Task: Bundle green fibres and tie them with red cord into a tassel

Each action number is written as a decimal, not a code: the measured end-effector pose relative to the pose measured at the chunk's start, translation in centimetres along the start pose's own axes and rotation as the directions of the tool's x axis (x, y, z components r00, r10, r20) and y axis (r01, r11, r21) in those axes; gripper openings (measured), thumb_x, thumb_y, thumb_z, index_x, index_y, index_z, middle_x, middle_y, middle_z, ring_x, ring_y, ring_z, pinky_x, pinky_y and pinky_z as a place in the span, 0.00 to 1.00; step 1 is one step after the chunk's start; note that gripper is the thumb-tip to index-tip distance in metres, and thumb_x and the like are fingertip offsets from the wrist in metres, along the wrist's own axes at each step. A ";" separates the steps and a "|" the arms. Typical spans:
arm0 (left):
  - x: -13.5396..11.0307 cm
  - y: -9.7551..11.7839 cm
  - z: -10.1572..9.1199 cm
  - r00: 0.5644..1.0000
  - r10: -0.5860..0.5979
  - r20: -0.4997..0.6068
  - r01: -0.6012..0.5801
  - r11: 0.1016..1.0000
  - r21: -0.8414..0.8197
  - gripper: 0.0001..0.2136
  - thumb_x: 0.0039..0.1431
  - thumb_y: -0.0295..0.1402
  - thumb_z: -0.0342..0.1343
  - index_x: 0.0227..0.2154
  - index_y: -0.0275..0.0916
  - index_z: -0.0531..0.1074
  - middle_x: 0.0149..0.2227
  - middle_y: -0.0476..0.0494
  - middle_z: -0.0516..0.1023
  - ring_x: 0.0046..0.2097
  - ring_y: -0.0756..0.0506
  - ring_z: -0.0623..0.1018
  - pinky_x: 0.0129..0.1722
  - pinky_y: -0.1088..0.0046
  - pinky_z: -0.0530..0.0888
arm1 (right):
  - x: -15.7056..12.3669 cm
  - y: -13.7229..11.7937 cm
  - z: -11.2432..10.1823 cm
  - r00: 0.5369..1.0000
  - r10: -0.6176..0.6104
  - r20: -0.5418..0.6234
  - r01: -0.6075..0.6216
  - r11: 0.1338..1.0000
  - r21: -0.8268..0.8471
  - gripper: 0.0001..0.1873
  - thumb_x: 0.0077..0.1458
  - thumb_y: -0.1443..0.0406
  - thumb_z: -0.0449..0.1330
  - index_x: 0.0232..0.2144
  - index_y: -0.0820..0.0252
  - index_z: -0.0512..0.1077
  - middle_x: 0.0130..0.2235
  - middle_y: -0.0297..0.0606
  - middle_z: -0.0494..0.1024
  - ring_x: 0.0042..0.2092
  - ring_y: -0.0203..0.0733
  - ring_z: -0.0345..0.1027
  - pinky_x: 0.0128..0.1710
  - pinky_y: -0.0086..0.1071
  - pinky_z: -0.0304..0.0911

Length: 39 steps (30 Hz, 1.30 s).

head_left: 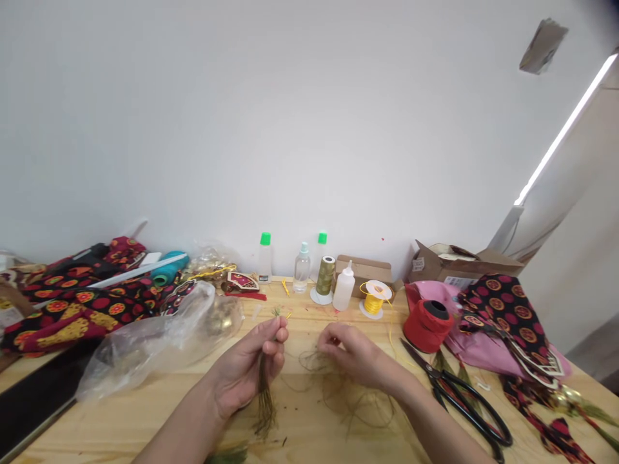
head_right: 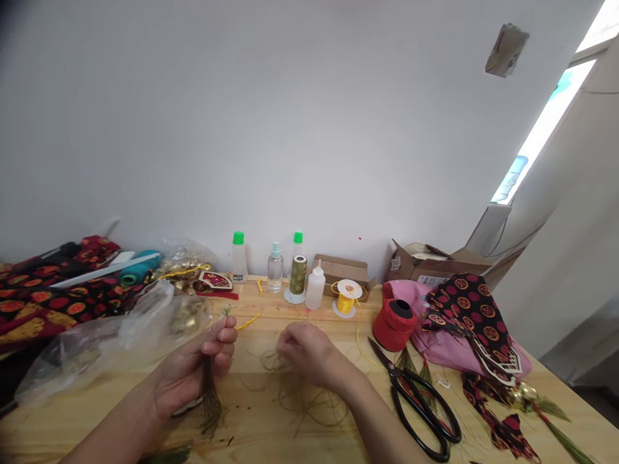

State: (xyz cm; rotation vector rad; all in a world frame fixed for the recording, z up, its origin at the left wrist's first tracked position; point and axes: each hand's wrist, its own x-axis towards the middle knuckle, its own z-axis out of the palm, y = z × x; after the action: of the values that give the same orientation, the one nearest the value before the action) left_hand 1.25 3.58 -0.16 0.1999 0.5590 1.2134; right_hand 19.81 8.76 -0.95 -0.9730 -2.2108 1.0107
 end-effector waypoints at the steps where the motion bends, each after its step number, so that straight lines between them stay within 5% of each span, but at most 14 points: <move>1: 0.1 0.0 0.0 1.000 -0.002 -0.009 0.002 1.000 -0.002 0.15 0.58 0.24 0.38 0.22 0.32 0.68 0.17 0.51 0.68 0.13 0.59 0.68 0.18 0.81 0.73 | -0.3 0.4 -0.4 1.000 0.014 -0.014 -0.014 0.999 0.040 0.05 0.46 0.69 0.51 0.21 0.61 0.65 0.23 0.32 0.68 0.26 0.33 0.59 0.26 0.26 0.53; 7: 0.5 -0.5 0.2 0.994 0.011 -0.110 -0.003 0.998 0.068 0.09 0.55 0.23 0.45 0.23 0.33 0.68 0.18 0.51 0.70 0.14 0.57 0.70 0.17 0.80 0.73 | -0.5 1.9 -0.9 0.979 0.118 -0.168 -0.061 0.948 0.313 0.10 0.48 0.60 0.53 0.24 0.62 0.62 0.21 0.31 0.69 0.23 0.31 0.61 0.23 0.25 0.55; 13: 0.6 -1.4 0.3 0.983 -0.045 -0.180 0.083 0.975 0.208 0.02 0.49 0.23 0.53 0.24 0.33 0.69 0.27 0.43 0.76 0.19 0.55 0.74 0.15 0.85 0.71 | -0.3 1.4 -1.6 0.895 0.242 -0.374 0.056 0.771 0.634 0.13 0.38 0.59 0.62 0.23 0.63 0.65 0.20 0.31 0.70 0.21 0.29 0.60 0.23 0.25 0.56; 17: 0.7 -2.5 0.5 0.987 -0.148 -0.067 0.161 0.946 0.281 0.02 0.47 0.25 0.56 0.23 0.32 0.70 0.37 0.38 0.76 0.28 0.52 0.77 0.16 0.87 0.70 | -0.6 0.4 -0.9 0.930 0.204 -0.306 0.052 0.751 0.658 0.13 0.37 0.61 0.63 0.23 0.63 0.65 0.19 0.29 0.70 0.19 0.28 0.59 0.20 0.24 0.56; 22: 1.1 -3.2 0.4 0.994 -0.032 -0.100 0.064 0.941 0.333 0.02 0.45 0.25 0.58 0.25 0.33 0.73 0.27 0.46 0.77 0.28 0.53 0.76 0.15 0.90 0.68 | -1.0 -0.4 0.6 0.992 0.119 -0.040 -0.059 0.723 0.689 0.14 0.36 0.62 0.64 0.22 0.62 0.62 0.19 0.28 0.70 0.18 0.26 0.58 0.15 0.20 0.51; 28: 1.4 -2.7 0.5 0.982 0.142 -0.127 -0.093 0.939 0.331 0.03 0.46 0.20 0.56 0.23 0.31 0.74 0.20 0.47 0.75 0.21 0.56 0.74 0.18 0.89 0.71 | -1.2 -0.2 0.1 0.993 0.118 0.024 -0.103 0.735 0.670 0.16 0.35 0.64 0.65 0.21 0.62 0.59 0.18 0.29 0.72 0.17 0.25 0.58 0.15 0.18 0.47; 34: 1.1 -2.4 0.6 0.990 0.134 0.039 -0.139 0.922 0.362 0.02 0.40 0.22 0.61 0.20 0.30 0.74 0.20 0.47 0.75 0.19 0.56 0.72 0.20 0.86 0.71 | -1.5 0.2 0.1 0.977 0.043 0.208 -0.168 0.754 0.635 0.16 0.34 0.63 0.65 0.26 0.61 0.63 0.20 0.28 0.71 0.19 0.27 0.59 0.18 0.20 0.50; 39: 0.9 -2.7 0.3 0.987 0.040 0.155 -0.104 0.898 0.428 0.05 0.37 0.27 0.63 0.16 0.31 0.73 0.20 0.47 0.74 0.18 0.57 0.69 0.17 0.85 0.67 | -1.2 -0.3 -0.2 0.990 0.064 -0.123 -0.003 0.899 0.438 0.11 0.43 0.59 0.59 0.22 0.63 0.70 0.23 0.31 0.68 0.24 0.30 0.58 0.24 0.25 0.52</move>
State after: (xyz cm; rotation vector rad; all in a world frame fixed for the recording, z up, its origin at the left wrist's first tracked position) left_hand 3.85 3.48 -1.32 0.6891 0.6976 1.1211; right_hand 20.54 7.71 -0.78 -0.8433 -1.7510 1.3413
